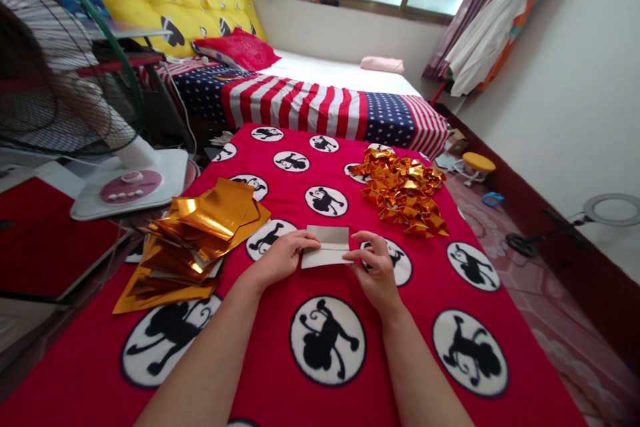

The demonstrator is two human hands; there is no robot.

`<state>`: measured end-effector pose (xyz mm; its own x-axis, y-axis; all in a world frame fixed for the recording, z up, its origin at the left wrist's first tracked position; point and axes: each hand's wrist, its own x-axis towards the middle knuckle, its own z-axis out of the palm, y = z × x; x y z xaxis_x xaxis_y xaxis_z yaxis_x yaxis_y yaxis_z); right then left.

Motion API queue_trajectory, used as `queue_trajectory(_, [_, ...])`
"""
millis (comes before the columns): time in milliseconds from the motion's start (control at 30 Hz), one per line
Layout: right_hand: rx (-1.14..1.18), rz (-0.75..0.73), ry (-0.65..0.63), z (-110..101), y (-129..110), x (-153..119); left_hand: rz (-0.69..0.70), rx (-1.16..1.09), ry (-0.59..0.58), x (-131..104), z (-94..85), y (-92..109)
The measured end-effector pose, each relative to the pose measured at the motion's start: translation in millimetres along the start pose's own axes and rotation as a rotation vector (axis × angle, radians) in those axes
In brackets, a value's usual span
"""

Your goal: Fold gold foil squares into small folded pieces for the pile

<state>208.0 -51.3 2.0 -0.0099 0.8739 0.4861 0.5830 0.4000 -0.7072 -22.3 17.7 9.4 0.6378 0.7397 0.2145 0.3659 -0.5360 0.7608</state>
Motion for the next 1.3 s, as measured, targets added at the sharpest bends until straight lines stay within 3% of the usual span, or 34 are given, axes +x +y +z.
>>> queue_trajectory(167, [0.131,0.055,-0.1,2.7,-0.4,3.0,-0.018,0.016,-0.066,-5.0,-8.0,10.3])
queue_trajectory(300, [0.079,0.133,-0.108,7.0,0.1,3.1,-0.07,-0.009,0.022,-4.5,-2.0,10.7])
queue_trajectory(433, [0.013,0.226,-0.07,13.2,0.5,2.8,-0.134,-0.042,0.145,-0.1,8.1,6.2])
queue_trajectory(733, [-0.182,0.295,0.081,26.9,-0.8,7.0,-0.228,0.121,0.271,5.2,19.5,5.0])
queue_trajectory(1100, [-0.225,0.368,0.049,25.3,-0.8,12.3,-0.254,0.119,0.283,6.3,20.6,5.5])
queue_trajectory(1300, [-0.197,0.358,0.092,26.7,-1.0,10.7,-0.258,0.102,0.278,6.3,18.4,5.5])
